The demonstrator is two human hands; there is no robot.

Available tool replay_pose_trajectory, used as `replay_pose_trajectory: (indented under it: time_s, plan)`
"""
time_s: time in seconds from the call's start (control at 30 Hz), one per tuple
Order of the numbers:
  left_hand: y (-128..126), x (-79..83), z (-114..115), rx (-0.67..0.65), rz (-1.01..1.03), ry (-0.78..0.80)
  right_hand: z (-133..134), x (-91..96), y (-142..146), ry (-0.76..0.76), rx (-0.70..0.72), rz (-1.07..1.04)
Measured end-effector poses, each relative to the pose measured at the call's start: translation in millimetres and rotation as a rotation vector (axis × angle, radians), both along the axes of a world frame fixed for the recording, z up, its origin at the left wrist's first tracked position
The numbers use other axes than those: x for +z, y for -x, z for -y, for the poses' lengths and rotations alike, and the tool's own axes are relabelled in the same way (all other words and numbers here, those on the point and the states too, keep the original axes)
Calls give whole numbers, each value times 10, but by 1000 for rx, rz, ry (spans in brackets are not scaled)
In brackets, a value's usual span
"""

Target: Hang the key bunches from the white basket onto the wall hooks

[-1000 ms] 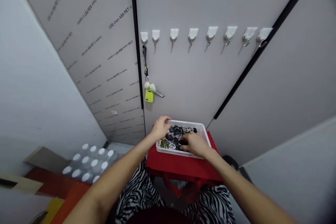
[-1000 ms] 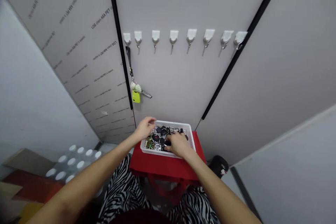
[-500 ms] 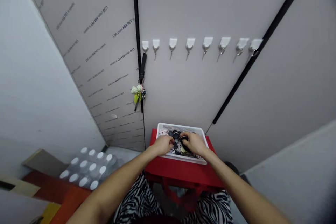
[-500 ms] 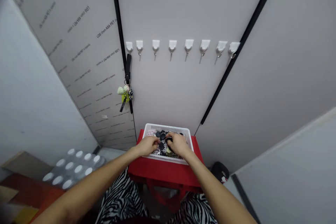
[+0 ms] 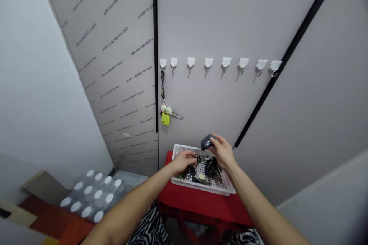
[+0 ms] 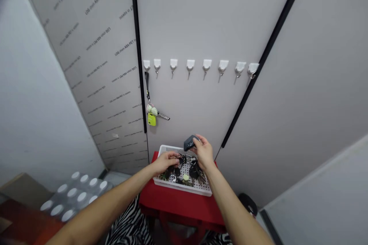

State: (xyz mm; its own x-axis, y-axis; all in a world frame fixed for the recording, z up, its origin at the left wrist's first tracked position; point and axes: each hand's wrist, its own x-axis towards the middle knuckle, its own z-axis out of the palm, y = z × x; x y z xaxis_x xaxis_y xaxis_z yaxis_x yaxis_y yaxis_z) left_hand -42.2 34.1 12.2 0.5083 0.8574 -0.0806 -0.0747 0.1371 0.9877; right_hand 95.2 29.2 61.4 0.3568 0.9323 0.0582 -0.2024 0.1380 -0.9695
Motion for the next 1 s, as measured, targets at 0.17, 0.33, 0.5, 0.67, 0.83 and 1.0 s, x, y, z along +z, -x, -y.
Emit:
replay_pose_trajectory:
  time_s: [0.17, 0.33, 0.5, 0.67, 0.83, 1.0]
  plan:
    - [147, 163, -124, 26, -165, -94, -62, 23, -143, 0, -103, -31]
    - [219, 524, -251, 46, -467, -423, -23, -15, -98, 114, -4, 271]
    - [202, 878, -294, -109, -789, -852, 24, 71, 120, -52, 326, 534]
    - [210, 1044, -373, -24, -758, -924, -63, 138, 255, -39, 438, 451]
    - [265, 1135, -491, 174, -325, -587, -186, 262, 350, -21, 436, 314]
    - [288, 1316, -588, 196, -60, -397, -336, 596, 500, -92, 476, 195]
